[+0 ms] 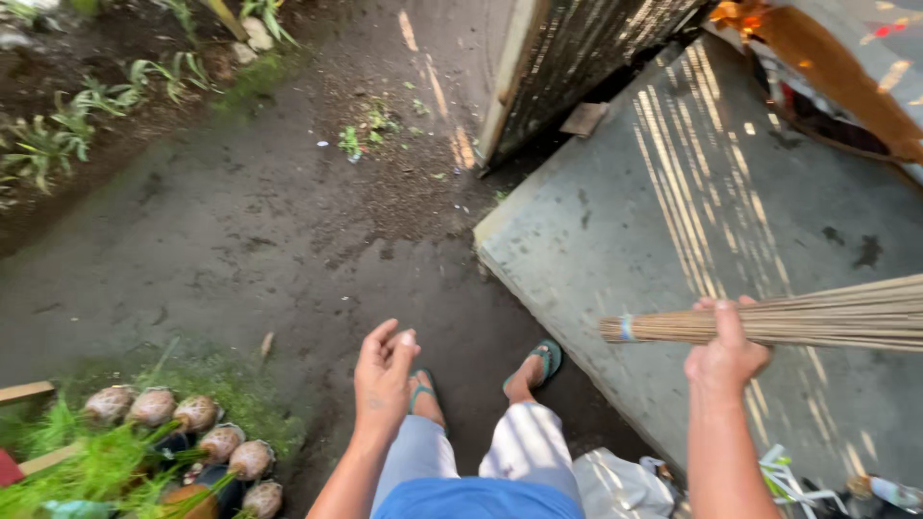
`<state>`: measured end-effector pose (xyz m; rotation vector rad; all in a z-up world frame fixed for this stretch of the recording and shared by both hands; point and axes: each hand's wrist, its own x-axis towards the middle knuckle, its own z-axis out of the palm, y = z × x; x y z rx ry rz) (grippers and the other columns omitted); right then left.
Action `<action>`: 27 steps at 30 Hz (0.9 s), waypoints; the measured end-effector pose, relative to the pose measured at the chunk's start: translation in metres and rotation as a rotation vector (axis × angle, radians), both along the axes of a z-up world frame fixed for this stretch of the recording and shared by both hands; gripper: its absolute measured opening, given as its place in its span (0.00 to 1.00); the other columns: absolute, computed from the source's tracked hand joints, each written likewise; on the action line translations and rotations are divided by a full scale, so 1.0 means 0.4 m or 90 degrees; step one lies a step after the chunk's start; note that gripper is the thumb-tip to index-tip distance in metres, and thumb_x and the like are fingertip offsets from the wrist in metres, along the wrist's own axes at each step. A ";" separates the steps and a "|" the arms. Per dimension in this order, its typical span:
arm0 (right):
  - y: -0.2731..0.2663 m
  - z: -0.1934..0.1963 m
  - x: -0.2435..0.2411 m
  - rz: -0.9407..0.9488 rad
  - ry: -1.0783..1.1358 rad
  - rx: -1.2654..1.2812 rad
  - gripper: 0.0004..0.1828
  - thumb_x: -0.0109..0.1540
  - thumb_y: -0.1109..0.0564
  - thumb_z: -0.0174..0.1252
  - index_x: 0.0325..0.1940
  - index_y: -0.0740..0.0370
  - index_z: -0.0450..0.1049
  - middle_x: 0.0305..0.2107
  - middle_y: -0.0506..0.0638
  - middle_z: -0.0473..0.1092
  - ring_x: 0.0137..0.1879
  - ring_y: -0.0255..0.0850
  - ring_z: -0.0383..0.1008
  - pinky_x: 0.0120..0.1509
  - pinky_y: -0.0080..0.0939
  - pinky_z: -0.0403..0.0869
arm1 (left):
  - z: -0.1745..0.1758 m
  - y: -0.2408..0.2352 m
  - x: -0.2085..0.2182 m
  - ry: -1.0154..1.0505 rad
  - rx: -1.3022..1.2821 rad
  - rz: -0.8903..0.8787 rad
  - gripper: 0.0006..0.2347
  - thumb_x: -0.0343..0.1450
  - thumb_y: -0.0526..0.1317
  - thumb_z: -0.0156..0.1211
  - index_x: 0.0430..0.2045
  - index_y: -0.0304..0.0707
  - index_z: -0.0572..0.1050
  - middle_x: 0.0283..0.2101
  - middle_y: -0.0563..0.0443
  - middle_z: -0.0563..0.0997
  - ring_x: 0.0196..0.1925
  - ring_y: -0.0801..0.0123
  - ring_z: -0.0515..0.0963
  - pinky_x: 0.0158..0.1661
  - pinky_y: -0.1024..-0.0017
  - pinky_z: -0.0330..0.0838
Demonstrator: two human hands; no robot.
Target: The person sweeps a dirt ground area near potted plants and a bamboo fence using a handheld broom made of stiff fibers.
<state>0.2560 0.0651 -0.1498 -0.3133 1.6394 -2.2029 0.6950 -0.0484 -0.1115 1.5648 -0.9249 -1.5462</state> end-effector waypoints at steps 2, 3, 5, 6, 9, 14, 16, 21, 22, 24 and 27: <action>-0.014 -0.056 -0.003 -0.004 0.060 0.016 0.21 0.67 0.70 0.59 0.63 0.72 0.63 0.45 0.58 0.73 0.49 0.45 0.77 0.62 0.49 0.77 | -0.018 -0.018 0.030 -0.019 0.030 -0.019 0.24 0.72 0.42 0.59 0.62 0.28 0.66 0.50 0.42 0.80 0.49 0.68 0.81 0.50 0.71 0.76; -0.025 -0.081 -0.008 -0.009 0.134 0.028 0.20 0.69 0.71 0.61 0.63 0.75 0.64 0.48 0.57 0.73 0.53 0.45 0.77 0.67 0.47 0.76 | -0.032 -0.046 0.033 -0.029 0.027 -0.033 0.24 0.72 0.42 0.59 0.62 0.28 0.66 0.49 0.42 0.81 0.49 0.67 0.81 0.50 0.70 0.75; -0.041 -0.128 -0.014 -0.030 0.149 0.075 0.18 0.68 0.70 0.61 0.60 0.72 0.65 0.48 0.56 0.73 0.52 0.43 0.77 0.64 0.45 0.77 | -0.060 -0.094 0.029 -0.035 0.020 -0.044 0.24 0.73 0.43 0.59 0.62 0.28 0.66 0.49 0.42 0.81 0.49 0.66 0.80 0.50 0.70 0.74; -0.055 -0.153 -0.022 -0.051 0.164 0.118 0.17 0.67 0.68 0.62 0.57 0.70 0.66 0.47 0.54 0.73 0.50 0.41 0.77 0.61 0.43 0.78 | -0.078 -0.113 0.022 -0.008 0.018 -0.030 0.24 0.73 0.42 0.60 0.62 0.28 0.65 0.50 0.40 0.81 0.50 0.65 0.80 0.51 0.70 0.74; -0.130 -0.253 -0.052 -0.065 0.210 0.210 0.14 0.66 0.69 0.64 0.53 0.72 0.69 0.48 0.54 0.74 0.53 0.41 0.77 0.61 0.44 0.78 | -0.161 -0.163 0.045 -0.013 0.008 0.006 0.25 0.72 0.42 0.60 0.62 0.28 0.65 0.54 0.39 0.79 0.54 0.64 0.79 0.53 0.70 0.73; -0.299 -0.455 -0.071 -0.071 0.268 0.248 0.17 0.67 0.67 0.66 0.56 0.73 0.68 0.46 0.54 0.74 0.50 0.41 0.77 0.56 0.41 0.78 | -0.415 -0.248 0.136 -0.122 -0.006 0.048 0.25 0.72 0.41 0.60 0.62 0.27 0.64 0.62 0.37 0.74 0.59 0.62 0.78 0.57 0.68 0.71; -0.376 -0.509 -0.082 -0.056 0.247 0.246 0.17 0.67 0.65 0.64 0.57 0.72 0.67 0.42 0.54 0.76 0.45 0.40 0.79 0.50 0.40 0.78 | -0.527 -0.264 0.161 -0.157 0.031 0.076 0.25 0.71 0.40 0.60 0.62 0.27 0.64 0.61 0.36 0.75 0.60 0.60 0.77 0.57 0.65 0.72; -0.588 -0.680 -0.126 -0.030 0.275 0.103 0.14 0.68 0.67 0.62 0.54 0.68 0.66 0.44 0.52 0.75 0.47 0.43 0.83 0.52 0.42 0.83 | -0.857 -0.343 0.211 -0.134 0.007 0.080 0.24 0.72 0.39 0.59 0.62 0.27 0.64 0.62 0.37 0.74 0.58 0.62 0.77 0.56 0.67 0.72; -0.630 -0.720 -0.126 -0.029 0.282 0.108 0.14 0.68 0.67 0.62 0.54 0.68 0.66 0.44 0.52 0.75 0.47 0.43 0.83 0.52 0.42 0.83 | -0.928 -0.370 0.215 -0.097 -0.035 0.087 0.24 0.72 0.38 0.59 0.62 0.26 0.64 0.62 0.36 0.74 0.57 0.62 0.77 0.56 0.68 0.71; -0.671 -0.824 -0.107 -0.160 0.168 0.243 0.15 0.64 0.59 0.65 0.49 0.62 0.66 0.34 0.48 0.78 0.34 0.35 0.76 0.31 0.39 0.69 | -1.056 -0.405 0.220 -0.069 -0.027 0.103 0.24 0.73 0.38 0.59 0.63 0.26 0.63 0.63 0.37 0.74 0.56 0.64 0.76 0.55 0.70 0.70; -0.718 -1.075 -0.093 -0.111 0.255 0.184 0.16 0.61 0.62 0.64 0.49 0.63 0.66 0.34 0.48 0.77 0.35 0.36 0.78 0.37 0.38 0.75 | -1.200 -0.487 0.240 -0.058 -0.066 0.094 0.24 0.74 0.37 0.58 0.64 0.26 0.62 0.63 0.39 0.74 0.57 0.67 0.76 0.56 0.71 0.70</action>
